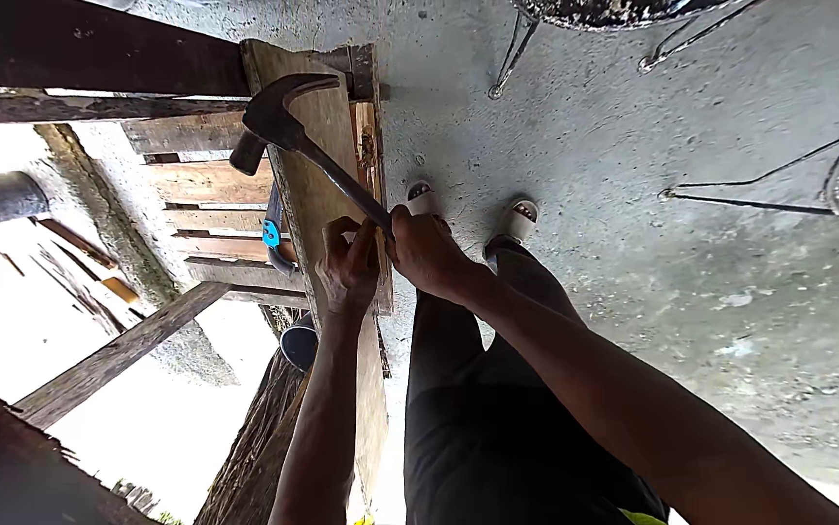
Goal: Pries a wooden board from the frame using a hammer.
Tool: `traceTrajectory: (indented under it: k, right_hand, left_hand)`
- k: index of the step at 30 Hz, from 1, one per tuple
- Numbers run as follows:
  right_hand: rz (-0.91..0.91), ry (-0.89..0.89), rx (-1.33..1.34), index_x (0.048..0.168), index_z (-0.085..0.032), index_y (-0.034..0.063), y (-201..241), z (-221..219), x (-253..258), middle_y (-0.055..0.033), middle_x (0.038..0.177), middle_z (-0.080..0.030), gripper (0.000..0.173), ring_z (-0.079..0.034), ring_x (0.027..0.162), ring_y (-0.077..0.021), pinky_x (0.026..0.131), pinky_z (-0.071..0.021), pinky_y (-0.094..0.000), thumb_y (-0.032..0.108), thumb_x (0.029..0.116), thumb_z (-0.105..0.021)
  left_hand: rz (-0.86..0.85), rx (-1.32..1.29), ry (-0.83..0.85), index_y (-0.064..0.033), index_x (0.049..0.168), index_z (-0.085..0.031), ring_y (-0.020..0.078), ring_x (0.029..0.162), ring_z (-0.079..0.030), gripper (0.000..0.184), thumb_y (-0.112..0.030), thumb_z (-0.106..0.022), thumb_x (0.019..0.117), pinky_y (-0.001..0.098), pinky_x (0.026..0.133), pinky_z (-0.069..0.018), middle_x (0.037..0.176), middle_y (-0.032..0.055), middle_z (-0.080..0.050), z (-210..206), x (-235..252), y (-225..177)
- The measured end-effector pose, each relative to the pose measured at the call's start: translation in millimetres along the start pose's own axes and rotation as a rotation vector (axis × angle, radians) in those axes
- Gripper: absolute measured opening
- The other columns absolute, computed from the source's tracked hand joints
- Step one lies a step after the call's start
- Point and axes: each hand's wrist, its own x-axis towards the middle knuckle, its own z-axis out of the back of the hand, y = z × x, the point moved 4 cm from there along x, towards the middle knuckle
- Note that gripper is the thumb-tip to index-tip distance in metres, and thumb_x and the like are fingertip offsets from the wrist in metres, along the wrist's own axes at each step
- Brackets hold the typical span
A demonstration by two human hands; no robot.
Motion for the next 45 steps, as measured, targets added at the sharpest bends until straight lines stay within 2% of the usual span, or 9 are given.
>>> traceTrajectory:
  k: [5,8,10,14,19,23,28,36,45]
  right_hand:
    - [0.009,0.038,0.008,0.116,-0.055,-0.0018,1,1,1,-0.0176,0.086,-0.066,0.02,-0.071,0.085,-0.0346,0.073,-0.0572,-0.0475,0.016,0.106,-0.055]
    - [0.014,0.043,0.017,0.116,-0.055,-0.0011,-1,-1,3,-0.0171,0.086,-0.066,0.03,-0.071,0.085,-0.0346,0.074,-0.0571,-0.0479,0.028,0.1095,-0.051]
    - [0.008,0.053,0.011,0.118,-0.055,-0.0009,-1,-1,4,-0.0174,0.086,-0.066,0.035,-0.07,0.086,-0.0355,0.075,-0.0569,-0.049,0.033,0.1101,-0.049]
    - [-0.027,0.11,0.018,0.121,-0.054,0.0002,3,-1,5,-0.0182,0.091,-0.066,0.037,-0.07,0.093,-0.0365,0.081,-0.0561,-0.0508,0.035,0.1108,-0.046]
    - [-0.036,0.102,0.001,0.121,-0.053,0.0007,4,-3,3,-0.0179,0.091,-0.066,0.036,-0.071,0.092,-0.036,0.079,-0.0567,-0.0499,0.035,0.1107,-0.047]
    - [-0.044,0.136,-0.025,0.122,-0.053,-0.0002,8,-1,3,-0.0186,0.094,-0.066,0.037,-0.07,0.097,-0.0366,0.084,-0.0551,-0.05,0.034,0.1113,-0.045]
    - [0.127,-0.009,0.178,0.11,-0.058,-0.0038,-1,-6,-17,-0.0129,0.075,-0.061,0.029,-0.064,0.071,-0.0266,0.07,-0.0531,-0.0411,0.025,0.1083,-0.053]
    - [-0.131,0.047,0.532,0.102,-0.052,0.0015,-23,-2,-11,-0.0026,0.07,-0.048,0.027,-0.051,0.054,-0.0102,0.056,-0.0477,-0.0272,0.026,0.1108,-0.048]
    - [-0.179,0.166,0.306,0.124,-0.05,-0.0041,10,-8,9,-0.0152,0.095,-0.063,0.03,-0.068,0.093,-0.025,0.085,-0.0527,-0.0382,0.023,0.1115,-0.043]
  left_hand:
    - [-0.107,0.001,0.044,-0.0045,0.09,-0.077,0.0226,0.058,-0.059,0.007,-0.007,-0.071,0.0885,0.0349,0.049,-0.0484,0.11,0.0217,-0.066,-3,9,3]
    - [-0.018,0.101,0.081,-0.004,0.093,-0.075,0.0271,0.066,-0.065,0.011,-0.007,-0.066,0.0941,0.0396,0.053,-0.0524,0.106,0.0186,-0.067,4,-2,10]
    - [0.06,0.158,-0.011,-0.0015,0.093,-0.072,0.029,0.08,-0.07,0.016,-0.01,-0.06,0.0994,0.0389,0.065,-0.0577,0.099,0.0192,-0.069,18,-13,13]
    - [0.129,0.243,-0.297,0.0036,0.092,-0.063,0.0242,0.079,-0.067,0.028,-0.014,-0.047,0.106,0.0331,0.07,-0.0546,0.087,0.0176,-0.065,50,10,9]
    - [0.658,0.138,-0.328,0.0029,0.097,-0.056,0.0128,0.076,-0.052,0.031,-0.015,-0.035,0.1107,0.0283,0.074,-0.0457,0.081,0.0073,-0.05,59,63,40]
    - [0.867,0.234,-0.129,0.0021,0.106,-0.059,0.0265,0.087,-0.062,0.032,-0.018,-0.035,0.1118,0.0435,0.081,-0.0493,0.09,0.0159,-0.061,37,78,55]
    - [0.987,0.297,-0.013,-0.0018,0.117,-0.057,0.0311,0.096,-0.068,0.032,-0.021,-0.032,0.1127,0.0481,0.084,-0.0533,0.099,0.0175,-0.067,36,84,53]
    - [0.981,0.294,-0.002,-0.0036,0.112,-0.057,0.0287,0.091,-0.067,0.024,-0.016,-0.036,0.1108,0.0462,0.08,-0.0528,0.095,0.015,-0.065,34,86,54]
    - [0.866,0.249,-0.006,0.0009,0.111,-0.054,0.0337,0.093,-0.063,0.03,-0.018,-0.03,0.1127,0.0522,0.081,-0.0509,0.098,0.0204,-0.06,35,84,52]
